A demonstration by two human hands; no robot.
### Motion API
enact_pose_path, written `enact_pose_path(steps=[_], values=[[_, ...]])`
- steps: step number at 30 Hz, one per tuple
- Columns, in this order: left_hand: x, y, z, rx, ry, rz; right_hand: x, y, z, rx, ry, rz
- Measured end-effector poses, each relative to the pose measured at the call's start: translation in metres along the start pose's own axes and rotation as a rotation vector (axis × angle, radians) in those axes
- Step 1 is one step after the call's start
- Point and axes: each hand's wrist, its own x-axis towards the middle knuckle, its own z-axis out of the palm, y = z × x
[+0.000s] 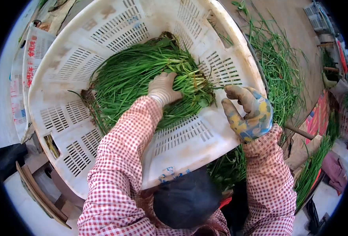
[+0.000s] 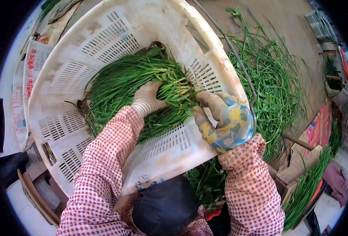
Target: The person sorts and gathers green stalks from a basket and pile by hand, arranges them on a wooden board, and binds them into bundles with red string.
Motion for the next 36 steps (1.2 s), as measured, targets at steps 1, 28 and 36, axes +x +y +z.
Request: enact_pose_path(steps=[1, 28, 36], values=[[-0.007, 0.008, 0.008, 0.004, -0.007, 0.001, 0.0, -0.002, -0.001, -0.008, -0.017, 0.015], [-0.014, 0.001, 0.071, 0.134, 0.148, 0.122, 0.0, 0.0, 0.001, -0.031, 0.081, -0.02], [-0.004, 0.021, 0.092, 0.362, 0.129, -0.021, 0.001, 0.0, 0.002, -0.062, 0.045, -0.044]])
